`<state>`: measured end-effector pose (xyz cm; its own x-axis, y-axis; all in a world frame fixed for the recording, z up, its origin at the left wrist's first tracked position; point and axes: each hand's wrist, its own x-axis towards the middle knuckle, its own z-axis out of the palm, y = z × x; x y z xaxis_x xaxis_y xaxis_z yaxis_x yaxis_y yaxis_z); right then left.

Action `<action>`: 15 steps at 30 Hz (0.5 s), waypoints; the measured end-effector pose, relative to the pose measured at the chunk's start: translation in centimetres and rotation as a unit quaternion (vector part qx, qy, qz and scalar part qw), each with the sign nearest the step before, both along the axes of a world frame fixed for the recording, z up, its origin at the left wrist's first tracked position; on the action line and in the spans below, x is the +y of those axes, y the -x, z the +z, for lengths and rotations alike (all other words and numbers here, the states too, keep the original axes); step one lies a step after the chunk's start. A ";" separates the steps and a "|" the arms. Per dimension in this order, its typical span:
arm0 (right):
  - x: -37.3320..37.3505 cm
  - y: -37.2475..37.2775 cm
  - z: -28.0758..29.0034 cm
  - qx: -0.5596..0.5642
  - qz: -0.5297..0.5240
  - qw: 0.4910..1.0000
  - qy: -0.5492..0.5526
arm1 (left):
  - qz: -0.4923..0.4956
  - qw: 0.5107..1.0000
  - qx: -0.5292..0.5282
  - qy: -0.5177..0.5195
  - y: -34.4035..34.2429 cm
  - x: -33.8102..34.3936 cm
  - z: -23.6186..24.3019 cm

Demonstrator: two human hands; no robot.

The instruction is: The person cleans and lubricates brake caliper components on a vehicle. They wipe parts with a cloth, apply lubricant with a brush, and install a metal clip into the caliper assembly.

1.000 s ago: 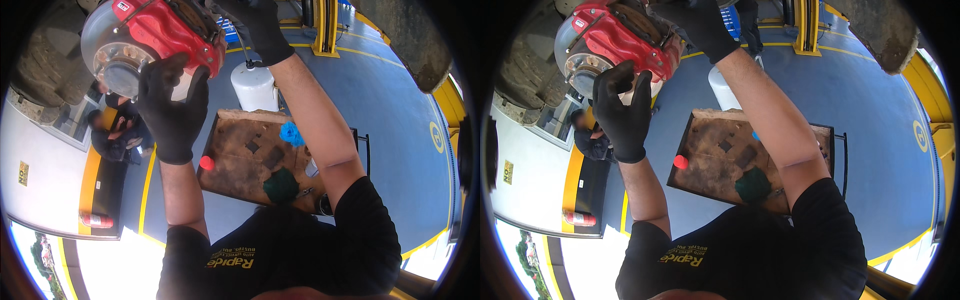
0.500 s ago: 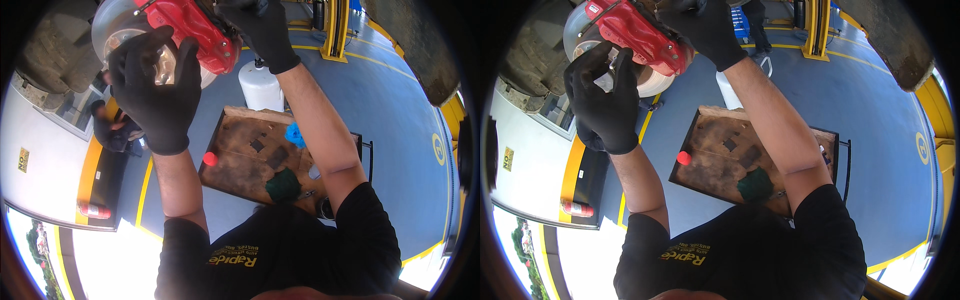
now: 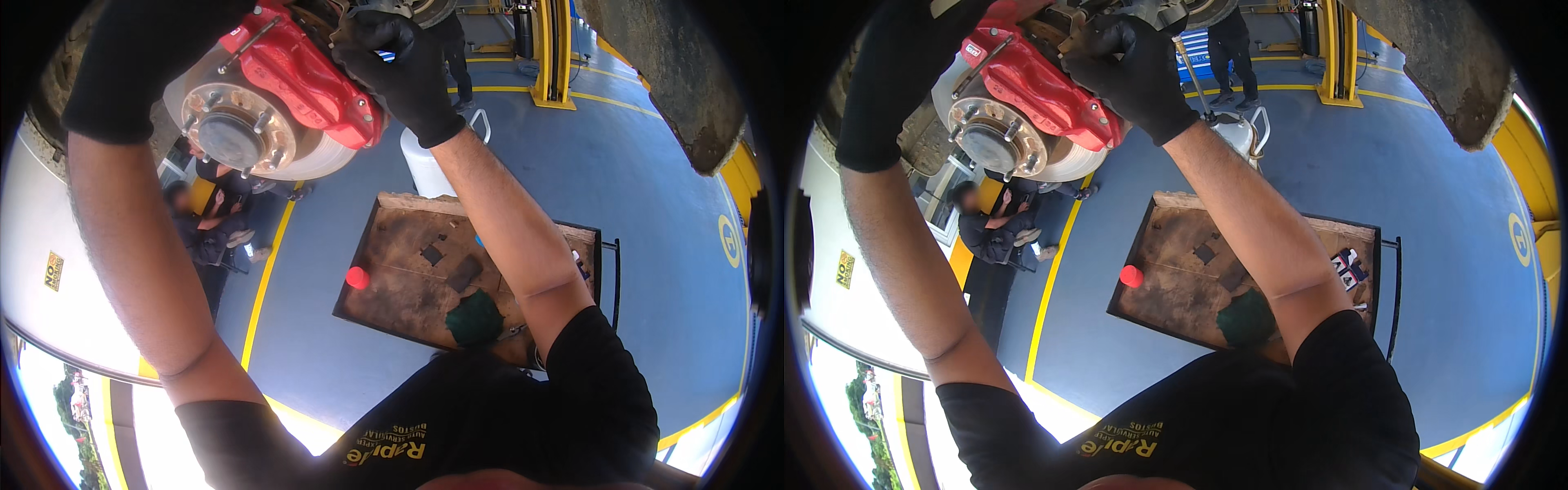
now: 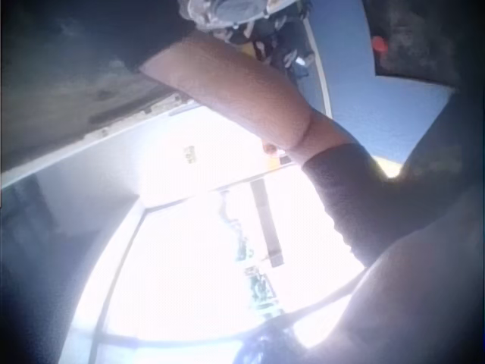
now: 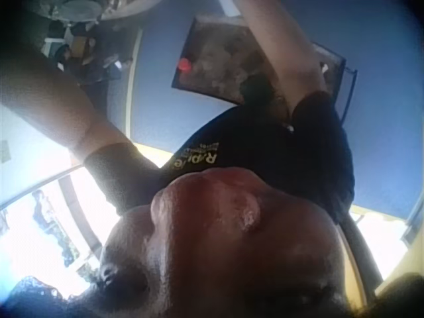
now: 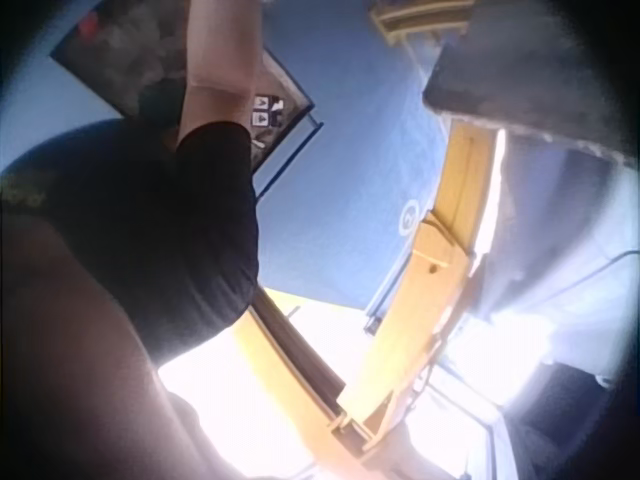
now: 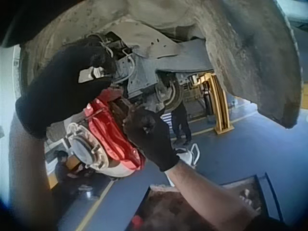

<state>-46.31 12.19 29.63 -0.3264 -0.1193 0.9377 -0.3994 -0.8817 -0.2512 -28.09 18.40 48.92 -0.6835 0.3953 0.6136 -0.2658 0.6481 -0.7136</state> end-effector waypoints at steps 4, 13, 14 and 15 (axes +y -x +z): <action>-0.5 -1.0 1.1 0.003 0.085 0.995 0.055 | 0.120 0.969 -0.209 -0.048 3.4 -2.1 2.5; 2.1 -1.4 2.0 -0.016 0.028 0.999 -0.026 | 0.412 0.809 -0.418 0.029 8.6 0.6 2.2; 2.0 -1.2 1.8 -0.007 0.024 1.000 -0.008 | 0.417 0.805 -0.421 0.035 9.1 1.1 1.8; 1.5 -1.4 1.6 -0.044 0.046 0.997 -0.038 | 0.421 0.802 -0.424 0.031 9.0 1.2 1.2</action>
<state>-44.89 13.68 31.27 -0.3918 -0.2219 0.8929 -0.2919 -0.8904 -0.3493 -37.13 19.65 50.11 -0.8852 -0.4124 -0.2151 0.0068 0.4509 -0.8925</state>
